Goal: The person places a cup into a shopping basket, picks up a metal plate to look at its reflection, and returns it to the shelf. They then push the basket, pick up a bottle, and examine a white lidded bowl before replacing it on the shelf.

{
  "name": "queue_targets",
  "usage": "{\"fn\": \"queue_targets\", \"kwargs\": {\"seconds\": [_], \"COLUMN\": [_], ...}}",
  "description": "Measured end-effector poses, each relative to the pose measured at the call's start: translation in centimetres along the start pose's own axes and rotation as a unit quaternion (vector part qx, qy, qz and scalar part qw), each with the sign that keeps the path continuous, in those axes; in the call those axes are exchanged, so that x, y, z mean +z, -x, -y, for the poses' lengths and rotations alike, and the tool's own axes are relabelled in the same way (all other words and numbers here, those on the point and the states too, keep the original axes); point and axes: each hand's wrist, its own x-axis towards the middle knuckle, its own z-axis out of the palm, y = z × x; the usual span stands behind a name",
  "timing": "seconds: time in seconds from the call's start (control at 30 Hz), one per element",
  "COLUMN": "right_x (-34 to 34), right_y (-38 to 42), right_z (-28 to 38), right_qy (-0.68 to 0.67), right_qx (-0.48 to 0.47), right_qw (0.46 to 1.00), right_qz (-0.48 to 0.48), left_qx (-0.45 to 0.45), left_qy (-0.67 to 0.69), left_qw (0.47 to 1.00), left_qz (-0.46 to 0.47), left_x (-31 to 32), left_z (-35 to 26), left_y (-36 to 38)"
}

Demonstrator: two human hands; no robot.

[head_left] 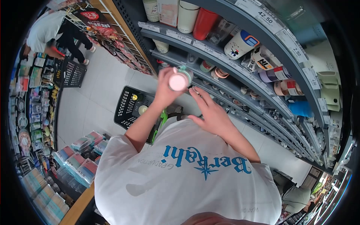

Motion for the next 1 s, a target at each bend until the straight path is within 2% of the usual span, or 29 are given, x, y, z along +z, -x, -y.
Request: {"fn": "queue_targets", "kwargs": {"seconds": [0.07,0.2,0.37,0.47,0.57,0.8,1.0], "right_x": [0.1,0.7,1.7,1.4,1.4,2.2,2.0], "right_y": [0.6,2.1,4.1,4.8,5.3,6.3,6.8], "right_z": [-0.5,-1.2,-2.3,-2.1,-2.0,-2.8,-2.6], "right_qy": [-0.013,0.014,-0.047,-0.114,-0.123,-0.088,-0.132], "right_qx": [0.037,0.053,0.119,0.150,0.179,0.159,0.192], "right_qw": [0.999,0.998,0.990,0.981,0.975,0.980,0.971], "right_qz": [0.016,-0.037,-0.050,-0.045,-0.043,-0.083,-0.057], "left_qx": [-0.008,-0.017,-0.005,0.002,0.013,0.023,-0.001], "left_qy": [0.029,0.032,-0.032,-0.030,-0.020,-0.049,-0.058], "left_qw": [0.999,0.999,0.999,0.999,1.000,0.998,0.998], "left_qz": [-0.023,-0.025,-0.033,-0.024,-0.014,0.036,0.036], "left_x": [-0.4,-1.1,-0.9,-0.6,-0.2,0.8,1.9], "left_z": [1.6,4.2,5.6,6.2,6.9,9.0,10.2], "left_y": [-1.3,-3.7,-5.0,-5.8,-6.5,-8.1,-9.1]}}
